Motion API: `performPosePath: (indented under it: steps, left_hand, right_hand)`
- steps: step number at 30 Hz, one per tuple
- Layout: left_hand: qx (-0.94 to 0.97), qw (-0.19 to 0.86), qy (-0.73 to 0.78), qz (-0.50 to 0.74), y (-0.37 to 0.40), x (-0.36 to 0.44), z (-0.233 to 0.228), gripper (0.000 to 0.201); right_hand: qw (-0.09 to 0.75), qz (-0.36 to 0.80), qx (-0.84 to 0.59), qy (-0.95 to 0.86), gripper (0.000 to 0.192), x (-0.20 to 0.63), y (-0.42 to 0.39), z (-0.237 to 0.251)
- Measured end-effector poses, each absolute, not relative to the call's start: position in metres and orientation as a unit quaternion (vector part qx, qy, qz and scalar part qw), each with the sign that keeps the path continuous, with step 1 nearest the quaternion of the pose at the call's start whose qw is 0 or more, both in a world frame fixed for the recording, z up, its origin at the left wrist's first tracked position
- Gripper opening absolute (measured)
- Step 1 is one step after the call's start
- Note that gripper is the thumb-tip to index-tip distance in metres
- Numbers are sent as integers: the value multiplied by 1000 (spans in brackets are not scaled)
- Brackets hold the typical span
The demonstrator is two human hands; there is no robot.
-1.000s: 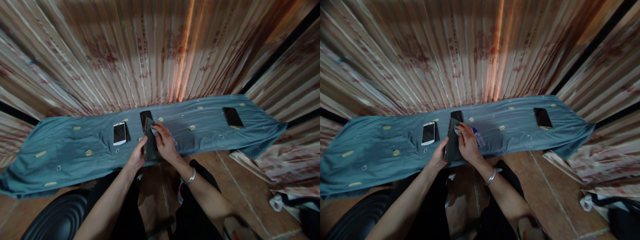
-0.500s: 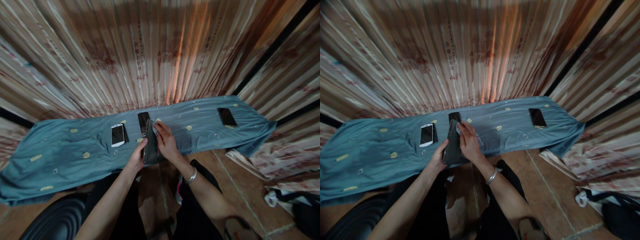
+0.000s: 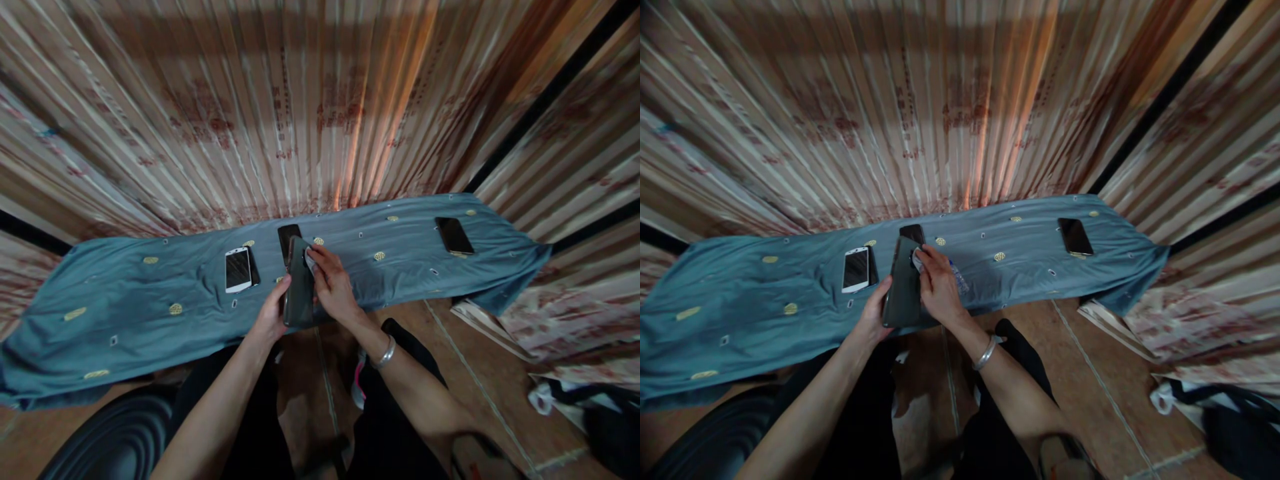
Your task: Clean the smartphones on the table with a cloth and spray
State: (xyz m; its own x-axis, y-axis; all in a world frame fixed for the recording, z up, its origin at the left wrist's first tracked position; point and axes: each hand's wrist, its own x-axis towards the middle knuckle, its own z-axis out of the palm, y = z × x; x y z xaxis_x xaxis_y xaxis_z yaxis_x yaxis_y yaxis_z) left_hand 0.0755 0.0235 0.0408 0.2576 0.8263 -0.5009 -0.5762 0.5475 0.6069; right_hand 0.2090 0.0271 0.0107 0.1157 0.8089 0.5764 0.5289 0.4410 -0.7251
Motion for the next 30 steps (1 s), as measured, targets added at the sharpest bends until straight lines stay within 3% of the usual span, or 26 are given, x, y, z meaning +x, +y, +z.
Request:
performPosePath:
  steps: [30]
  left_hand:
    - [168, 803, 352, 451, 19, 55, 34, 35]
  right_hand:
    - [551, 122, -486, -667, 37, 200, 27, 11]
